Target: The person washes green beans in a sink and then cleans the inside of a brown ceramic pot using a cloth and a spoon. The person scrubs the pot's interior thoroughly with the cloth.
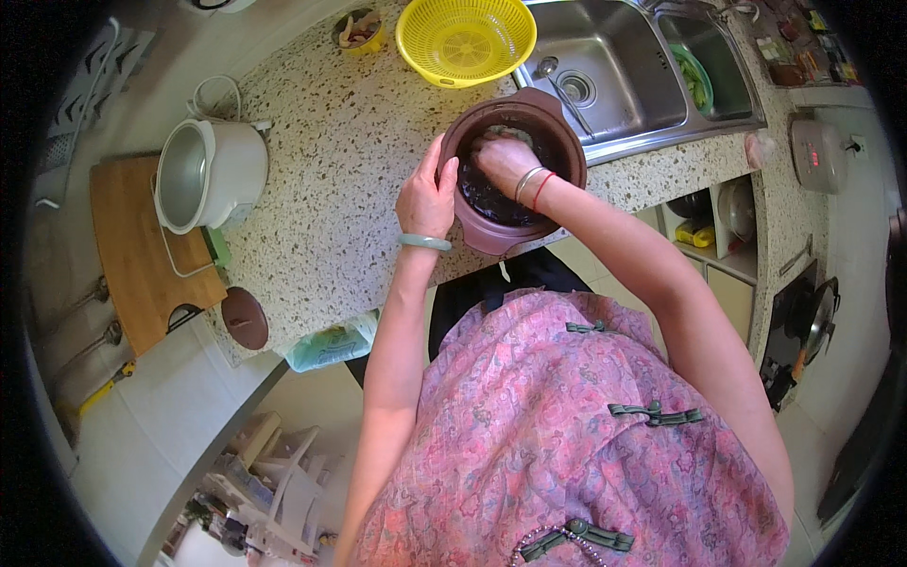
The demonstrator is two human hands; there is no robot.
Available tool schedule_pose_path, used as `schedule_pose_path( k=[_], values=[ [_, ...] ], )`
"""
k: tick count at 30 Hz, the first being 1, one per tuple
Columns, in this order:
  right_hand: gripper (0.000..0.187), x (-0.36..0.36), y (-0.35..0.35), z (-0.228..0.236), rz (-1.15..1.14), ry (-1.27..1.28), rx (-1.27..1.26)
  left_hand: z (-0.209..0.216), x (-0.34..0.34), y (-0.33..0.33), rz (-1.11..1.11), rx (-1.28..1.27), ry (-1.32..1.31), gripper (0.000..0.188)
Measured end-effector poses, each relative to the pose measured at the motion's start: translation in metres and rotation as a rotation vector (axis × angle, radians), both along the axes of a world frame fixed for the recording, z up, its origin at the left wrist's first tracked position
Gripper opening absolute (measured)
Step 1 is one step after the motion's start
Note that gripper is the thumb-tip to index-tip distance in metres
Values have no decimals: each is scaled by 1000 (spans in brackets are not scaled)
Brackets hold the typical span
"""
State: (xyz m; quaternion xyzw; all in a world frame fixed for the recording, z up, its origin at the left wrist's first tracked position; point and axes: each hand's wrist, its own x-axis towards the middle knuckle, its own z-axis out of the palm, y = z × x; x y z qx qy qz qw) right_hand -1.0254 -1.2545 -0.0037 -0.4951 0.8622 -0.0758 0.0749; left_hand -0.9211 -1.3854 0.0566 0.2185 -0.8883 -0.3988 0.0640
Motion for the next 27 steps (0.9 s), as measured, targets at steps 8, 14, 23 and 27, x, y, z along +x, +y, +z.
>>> schedule_pose_path(
  k=[8,14,23,27],
  values=[
    [17,-5,21,45,-51,-188,398,2,1,6,74,-73,-34,36],
    [20,8,30,50,12,-429,455,0,0,10,93,-60,26,36],
    [24,18,0,18,-355,-804,93,0,-2,12,64,-109,75,35],
    [27,6,-11,4,-778,-1021,-179,-1,-3,11,61,-34,113,36]
  ],
)
